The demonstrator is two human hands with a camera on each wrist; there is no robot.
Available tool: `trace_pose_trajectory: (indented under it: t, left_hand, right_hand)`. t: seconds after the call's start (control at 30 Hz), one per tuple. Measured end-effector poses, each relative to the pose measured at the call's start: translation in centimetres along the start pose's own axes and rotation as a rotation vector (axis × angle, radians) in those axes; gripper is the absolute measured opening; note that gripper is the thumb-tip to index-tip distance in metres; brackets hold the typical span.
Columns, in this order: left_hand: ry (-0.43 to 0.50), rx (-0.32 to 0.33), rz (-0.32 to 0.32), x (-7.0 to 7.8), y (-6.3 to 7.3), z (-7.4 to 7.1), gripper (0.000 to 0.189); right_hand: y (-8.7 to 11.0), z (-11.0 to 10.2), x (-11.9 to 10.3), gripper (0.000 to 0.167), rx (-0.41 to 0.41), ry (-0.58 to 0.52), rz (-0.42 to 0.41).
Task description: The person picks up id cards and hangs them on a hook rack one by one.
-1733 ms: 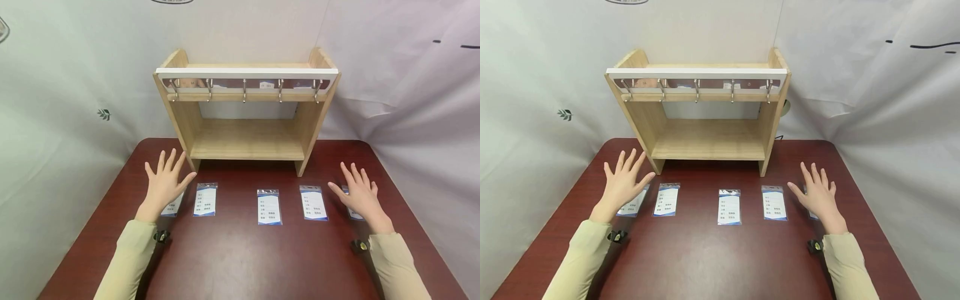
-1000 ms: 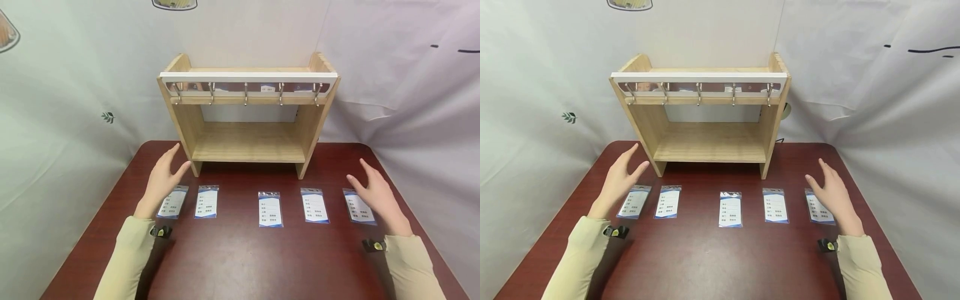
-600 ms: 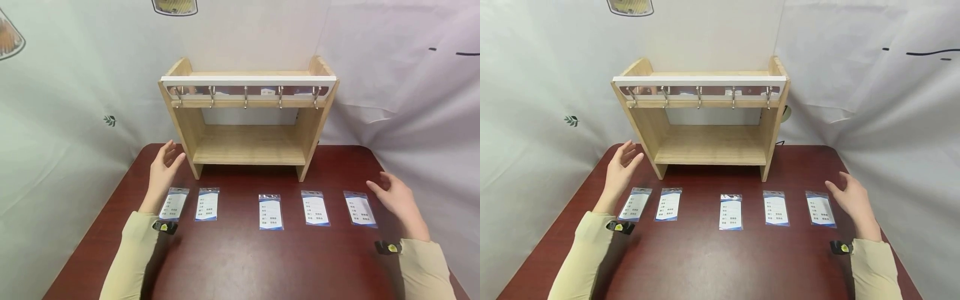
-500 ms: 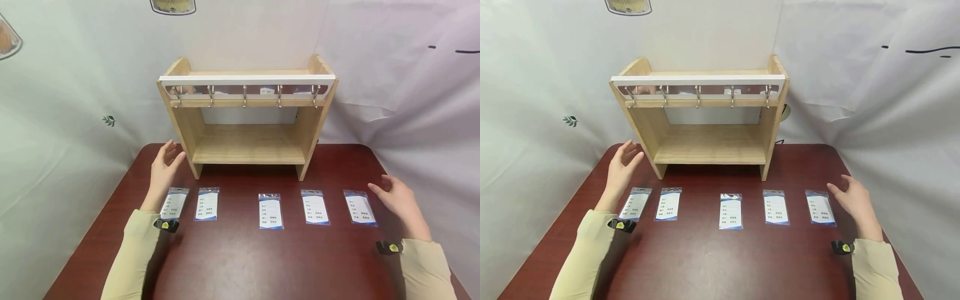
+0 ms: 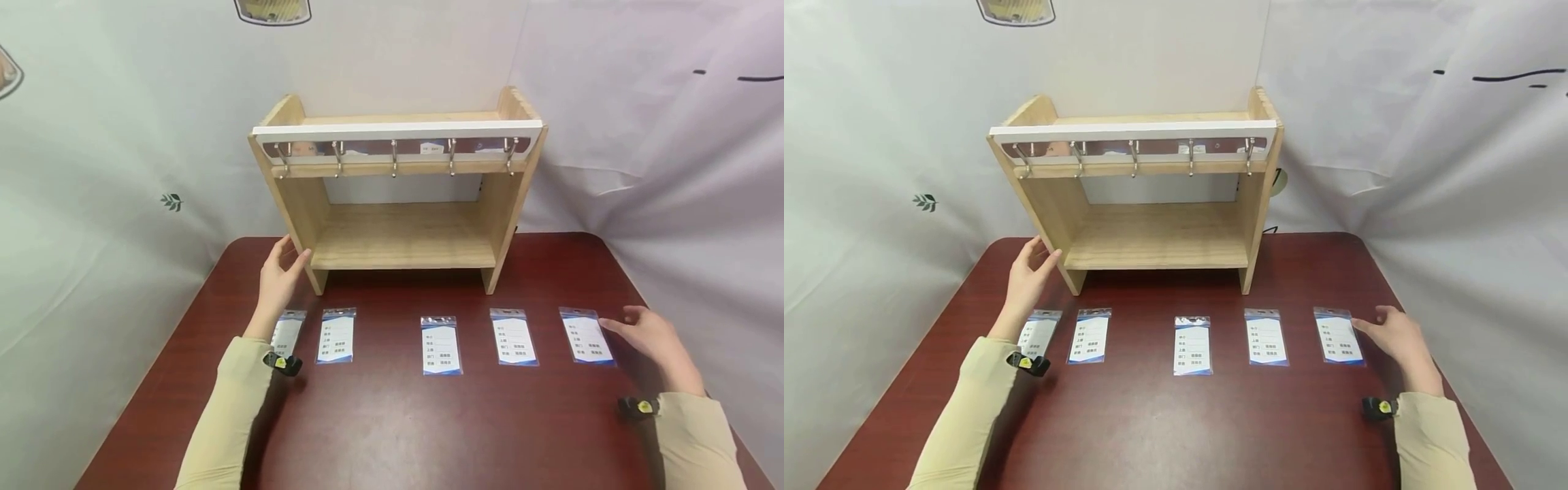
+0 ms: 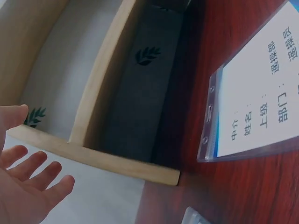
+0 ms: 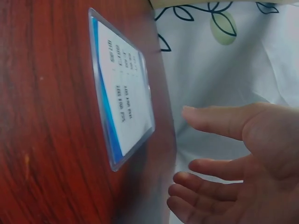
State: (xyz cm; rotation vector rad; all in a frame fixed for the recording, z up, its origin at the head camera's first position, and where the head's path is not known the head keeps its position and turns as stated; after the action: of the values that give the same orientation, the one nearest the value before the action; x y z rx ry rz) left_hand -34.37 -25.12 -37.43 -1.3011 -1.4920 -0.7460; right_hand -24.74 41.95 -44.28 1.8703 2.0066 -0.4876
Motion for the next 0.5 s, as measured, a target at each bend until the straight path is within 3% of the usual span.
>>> trace_pose_trajectory:
  t: [0.27,0.5]
  left_hand:
    - [-0.004,0.011,0.003,-0.7,-0.1,0.6,0.056]
    - [-0.002,0.01,0.002,-0.1,-0.1,0.8,0.056]
  right_hand:
    - [-0.8,1.6,-0.1,0.081,-0.098,0.007,-0.009]
    - [-1.4,2.1,-0.5,0.083,-0.125,0.017,-0.017]
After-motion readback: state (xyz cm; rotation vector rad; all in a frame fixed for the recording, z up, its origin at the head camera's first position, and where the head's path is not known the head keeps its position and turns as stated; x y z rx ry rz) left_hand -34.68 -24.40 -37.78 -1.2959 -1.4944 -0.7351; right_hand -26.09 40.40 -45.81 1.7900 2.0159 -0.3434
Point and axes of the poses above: each hand's wrist, its own y-axis away from the middle knuckle, its own z-axis out of the palm, x = y × z, the point moved 9 cm from there along -y, towards the middle knuckle, and after that the axes turned 13 degrees about -z, right-handed, at the moved point
